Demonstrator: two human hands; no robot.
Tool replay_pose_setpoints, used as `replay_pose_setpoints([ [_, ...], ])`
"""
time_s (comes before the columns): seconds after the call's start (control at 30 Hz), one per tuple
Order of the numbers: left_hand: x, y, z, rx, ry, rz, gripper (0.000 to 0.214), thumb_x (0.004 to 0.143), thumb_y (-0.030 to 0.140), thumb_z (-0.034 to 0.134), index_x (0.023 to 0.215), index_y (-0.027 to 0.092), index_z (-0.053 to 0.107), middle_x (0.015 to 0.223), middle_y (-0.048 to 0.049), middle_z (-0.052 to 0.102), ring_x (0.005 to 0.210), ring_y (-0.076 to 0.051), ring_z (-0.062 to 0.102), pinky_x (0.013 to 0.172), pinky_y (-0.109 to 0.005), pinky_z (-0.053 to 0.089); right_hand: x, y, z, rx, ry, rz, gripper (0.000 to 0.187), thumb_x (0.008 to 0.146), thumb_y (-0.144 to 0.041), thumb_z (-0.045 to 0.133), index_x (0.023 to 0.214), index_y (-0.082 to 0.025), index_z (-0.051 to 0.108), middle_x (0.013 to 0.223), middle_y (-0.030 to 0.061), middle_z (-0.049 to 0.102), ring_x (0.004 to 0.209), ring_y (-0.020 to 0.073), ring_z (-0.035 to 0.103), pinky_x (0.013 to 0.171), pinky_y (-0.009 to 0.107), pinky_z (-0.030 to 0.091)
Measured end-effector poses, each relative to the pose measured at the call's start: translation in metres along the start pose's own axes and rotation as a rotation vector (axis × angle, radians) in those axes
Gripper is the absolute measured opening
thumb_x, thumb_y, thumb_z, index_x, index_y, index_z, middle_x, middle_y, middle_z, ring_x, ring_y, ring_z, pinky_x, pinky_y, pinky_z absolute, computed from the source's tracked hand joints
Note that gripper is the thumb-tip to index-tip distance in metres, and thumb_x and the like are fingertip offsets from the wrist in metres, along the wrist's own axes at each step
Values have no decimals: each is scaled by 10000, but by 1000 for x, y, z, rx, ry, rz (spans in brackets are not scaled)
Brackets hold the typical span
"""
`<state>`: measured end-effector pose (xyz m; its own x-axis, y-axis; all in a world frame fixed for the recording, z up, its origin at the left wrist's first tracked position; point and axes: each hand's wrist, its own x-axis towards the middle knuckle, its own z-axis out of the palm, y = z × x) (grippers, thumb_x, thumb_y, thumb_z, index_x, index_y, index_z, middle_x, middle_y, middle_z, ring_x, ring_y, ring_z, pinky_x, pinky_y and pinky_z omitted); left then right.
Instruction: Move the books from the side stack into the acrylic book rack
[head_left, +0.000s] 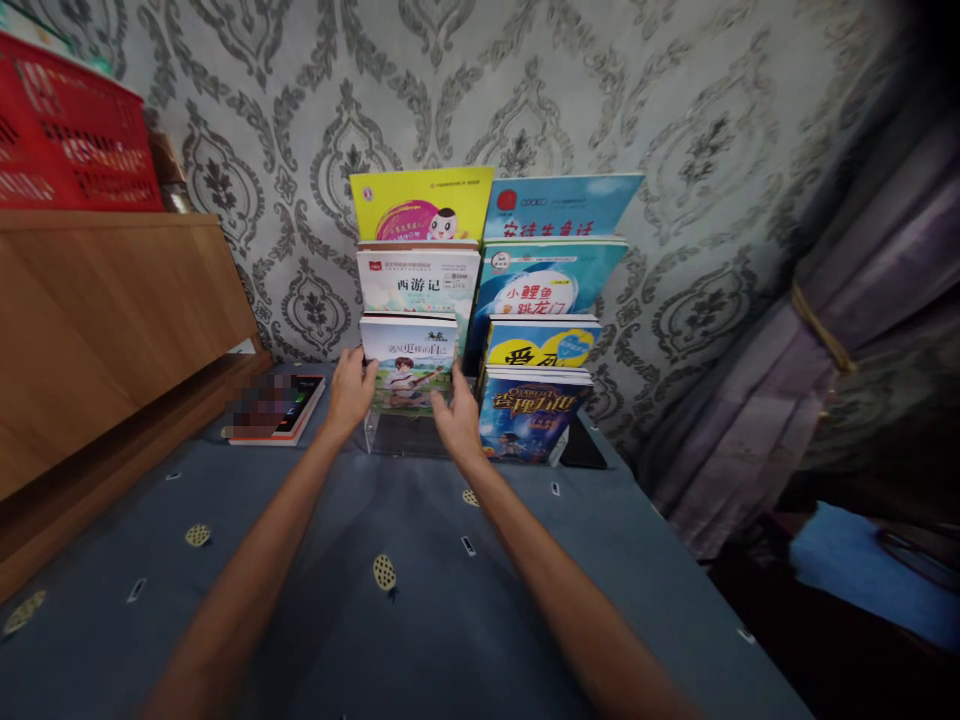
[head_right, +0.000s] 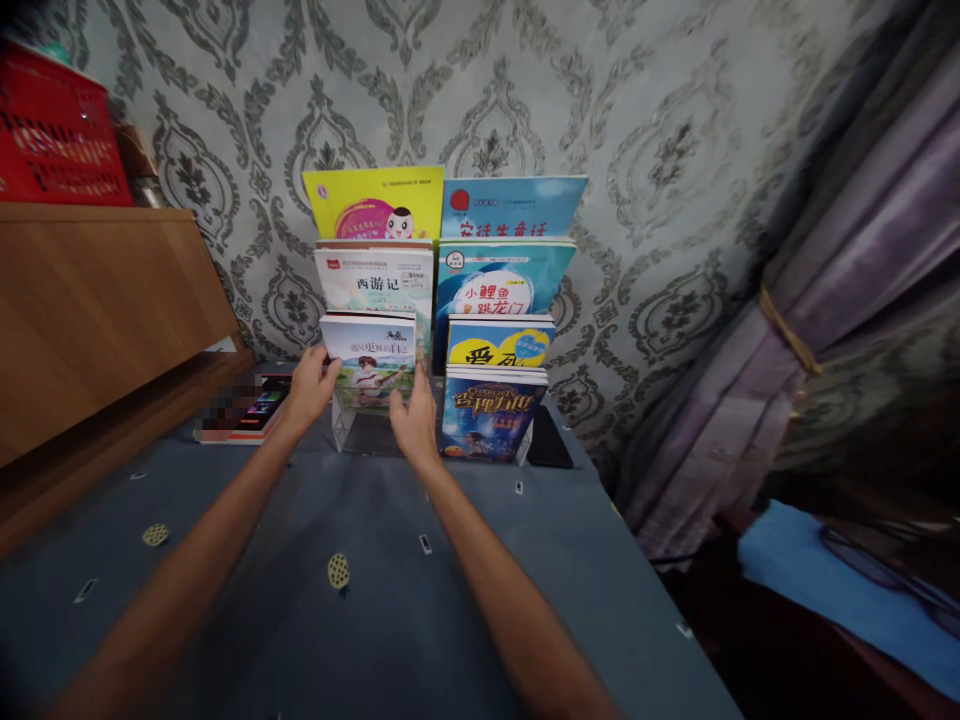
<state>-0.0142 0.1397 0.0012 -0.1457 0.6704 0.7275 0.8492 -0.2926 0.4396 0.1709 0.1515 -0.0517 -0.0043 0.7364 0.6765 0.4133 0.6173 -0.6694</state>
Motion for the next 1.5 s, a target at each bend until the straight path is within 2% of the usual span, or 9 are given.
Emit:
replay_pose_setpoints([
  [0.43,2,-3,-2,-18,-19,-13,127,891,225,469,908,207,593,906,-78,615,947,-254,590,874,-377,489,2,1,1,13,11,42,654,874,-254,508,1504,-122,393,1325,165,626,1199,326,584,1027,537,481],
  [0.53,2,-5,-2,-50,-15,-6,180,886,228,466,982,194,615,948,-88,645,976,-257,601,899,-392,495,0,-2,1,36,26,44,672,868,-241,516,1516,-139,373,1355,160,609,1216,326,579,1042,552,472],
  [0.63,-7,-9,-3,-140,13,0,297,891,233,464,1151,181,599,1064,-108,669,1032,-249,617,942,-395,496,-9,-6,-1,30,36,51,689,873,-243,514,1530,-138,337,1447,181,533,1287,329,535,1073,574,446],
  [0.73,-31,-18,-2,-228,27,-72,358,902,248,457,1240,173,550,1112,-116,675,1034,-234,641,936,-393,510,-29,-9,-4,9,26,40,687,890,-249,494,1537,-108,309,1527,200,437,1395,318,437,1140,564,380],
  [0.87,-81,-35,3,-233,-39,-189,319,907,264,445,1192,176,556,1062,-118,684,1006,-241,659,920,-408,524,-73,-8,-8,-11,-87,0,649,919,-245,439,1545,-137,306,1560,167,402,1454,262,373,1190,520,332],
  [0.97,-118,-45,7,-189,-116,-188,259,902,242,438,1120,211,574,1042,-99,681,988,-236,666,917,-399,528,-108,0,-13,-21,-233,-14,646,922,-240,442,1552,-185,310,1577,130,388,1468,242,353,1201,508,325],
  [1.07,-140,-51,10,-95,-206,-136,217,903,214,427,1064,212,573,1010,-94,671,969,-236,661,904,-399,530,-138,10,-21,-39,-333,11,645,907,-227,482,1538,-195,352,1549,139,432,1446,265,394,1181,528,358],
  [1.27,-149,-57,16,-3,-259,-112,201,881,161,442,1043,192,557,1005,-105,653,970,-247,643,905,-422,524,-169,15,-32,-121,-463,54,631,893,-201,499,1514,-165,395,1517,163,470,1416,278,434,1177,531,359],
  [1.5,-148,-60,16,69,-283,-68,222,874,129,445,1054,181,563,1006,-103,646,978,-236,636,923,-409,518,-163,-8,-34,-261,-596,43,607,898,-185,459,1494,-82,395,1504,202,468,1410,279,426,1182,493,348],
])
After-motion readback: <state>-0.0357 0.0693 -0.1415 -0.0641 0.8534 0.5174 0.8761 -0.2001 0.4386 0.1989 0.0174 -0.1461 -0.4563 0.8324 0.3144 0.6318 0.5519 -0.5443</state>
